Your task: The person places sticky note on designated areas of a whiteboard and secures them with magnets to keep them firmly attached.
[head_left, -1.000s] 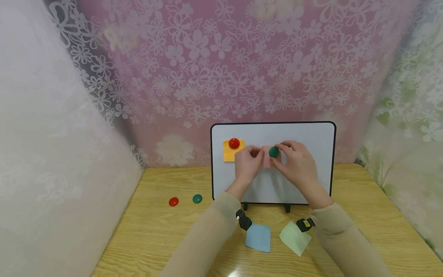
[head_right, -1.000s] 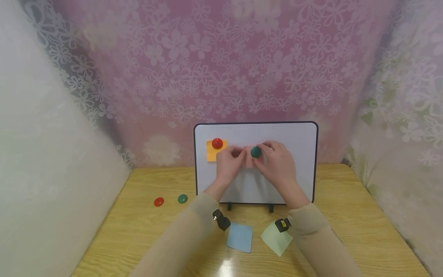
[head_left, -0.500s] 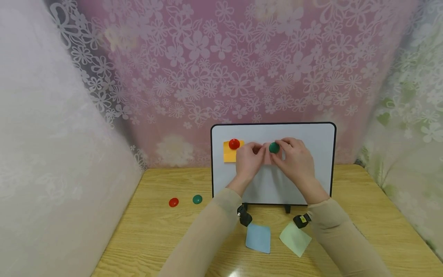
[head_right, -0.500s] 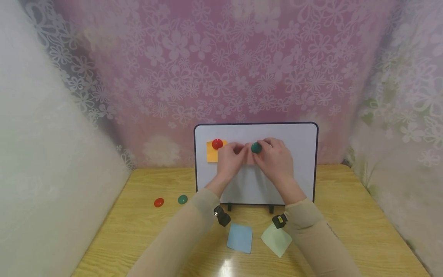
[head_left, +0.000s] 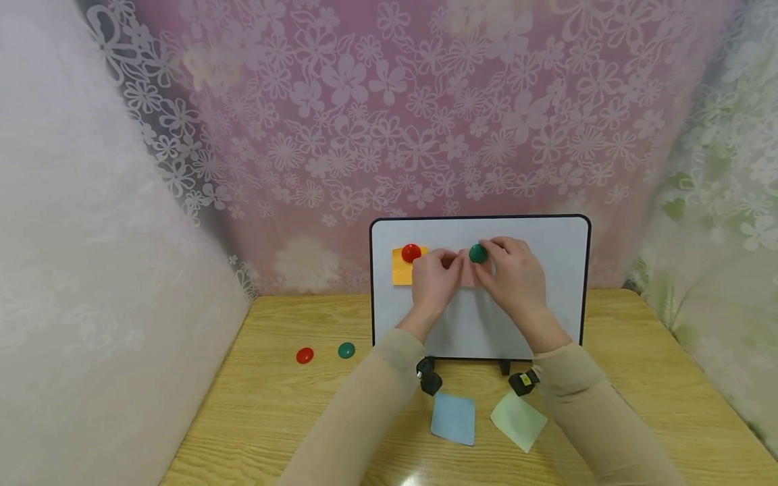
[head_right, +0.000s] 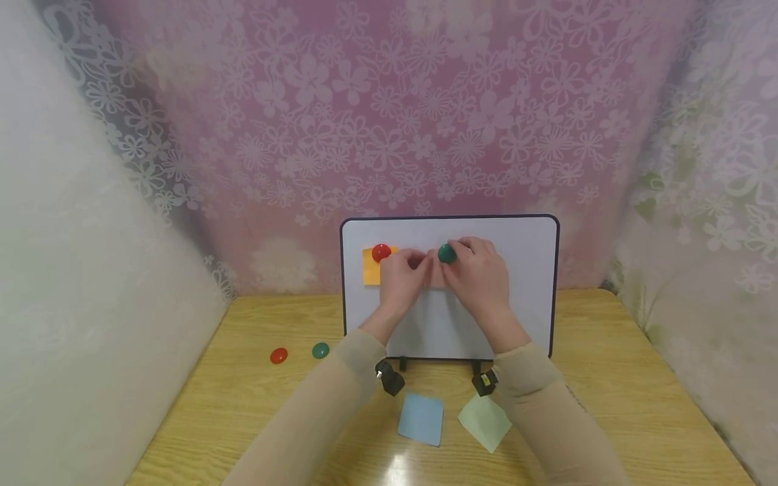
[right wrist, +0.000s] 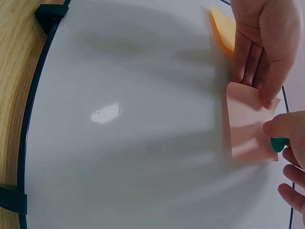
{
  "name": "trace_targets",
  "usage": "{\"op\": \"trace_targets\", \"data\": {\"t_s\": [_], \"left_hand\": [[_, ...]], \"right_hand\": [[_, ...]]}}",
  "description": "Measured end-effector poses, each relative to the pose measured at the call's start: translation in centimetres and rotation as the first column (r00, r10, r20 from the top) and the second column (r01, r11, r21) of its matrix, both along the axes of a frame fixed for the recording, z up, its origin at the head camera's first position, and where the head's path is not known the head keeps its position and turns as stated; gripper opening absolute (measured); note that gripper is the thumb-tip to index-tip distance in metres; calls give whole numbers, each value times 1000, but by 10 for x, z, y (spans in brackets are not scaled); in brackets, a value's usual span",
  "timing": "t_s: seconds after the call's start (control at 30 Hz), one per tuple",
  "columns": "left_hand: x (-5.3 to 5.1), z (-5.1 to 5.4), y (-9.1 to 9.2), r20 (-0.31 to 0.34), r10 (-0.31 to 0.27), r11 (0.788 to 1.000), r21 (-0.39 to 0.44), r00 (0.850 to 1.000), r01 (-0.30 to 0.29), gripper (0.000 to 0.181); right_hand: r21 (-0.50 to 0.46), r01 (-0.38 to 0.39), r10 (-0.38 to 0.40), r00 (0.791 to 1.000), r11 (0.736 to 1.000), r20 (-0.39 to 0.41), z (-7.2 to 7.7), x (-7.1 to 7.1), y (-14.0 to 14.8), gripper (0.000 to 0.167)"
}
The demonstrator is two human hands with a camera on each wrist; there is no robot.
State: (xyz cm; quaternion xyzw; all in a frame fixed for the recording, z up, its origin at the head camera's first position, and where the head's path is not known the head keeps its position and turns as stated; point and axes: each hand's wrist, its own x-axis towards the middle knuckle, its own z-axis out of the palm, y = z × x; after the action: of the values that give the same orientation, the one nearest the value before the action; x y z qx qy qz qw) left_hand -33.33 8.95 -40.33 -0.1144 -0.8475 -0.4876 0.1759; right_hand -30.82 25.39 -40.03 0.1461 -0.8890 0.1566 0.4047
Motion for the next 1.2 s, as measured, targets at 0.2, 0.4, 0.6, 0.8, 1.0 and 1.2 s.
{"op": "trace_targets", "data": {"t_s": [0.2, 0.4, 0.6, 0.8, 1.0, 1.2], "left_hand": [[0, 2, 0, 5, 4, 1000, -12, 1000, -4, 23], [0, 3, 0, 7, 1, 1000, -14, 1000, -1, 23], [2, 4, 0, 25, 10, 1000, -15, 1000, -9, 23], [3, 3, -1, 29, 14, 1000, -12, 999, -13, 22], [2, 3, 0, 37, 11, 1000, -11, 999, -10, 23], [2, 4, 0, 47, 15, 1000, -5, 999, -15, 22]], "right_hand": [[-2, 14, -14, 1000, 1000, 1, 0, -4, -3, 43], [4, 35, -35, 999, 999, 9, 0, -5, -4, 43], [0, 42, -42, 999, 999, 17, 2, -4, -6, 45], [-19, 26, -26, 1000, 999, -3, 2, -6, -8, 41], [-16, 35, -35, 999, 999, 1, 2, -7, -9, 40], [-13, 44, -43, 999, 999, 9, 3, -8, -9, 40]]}}
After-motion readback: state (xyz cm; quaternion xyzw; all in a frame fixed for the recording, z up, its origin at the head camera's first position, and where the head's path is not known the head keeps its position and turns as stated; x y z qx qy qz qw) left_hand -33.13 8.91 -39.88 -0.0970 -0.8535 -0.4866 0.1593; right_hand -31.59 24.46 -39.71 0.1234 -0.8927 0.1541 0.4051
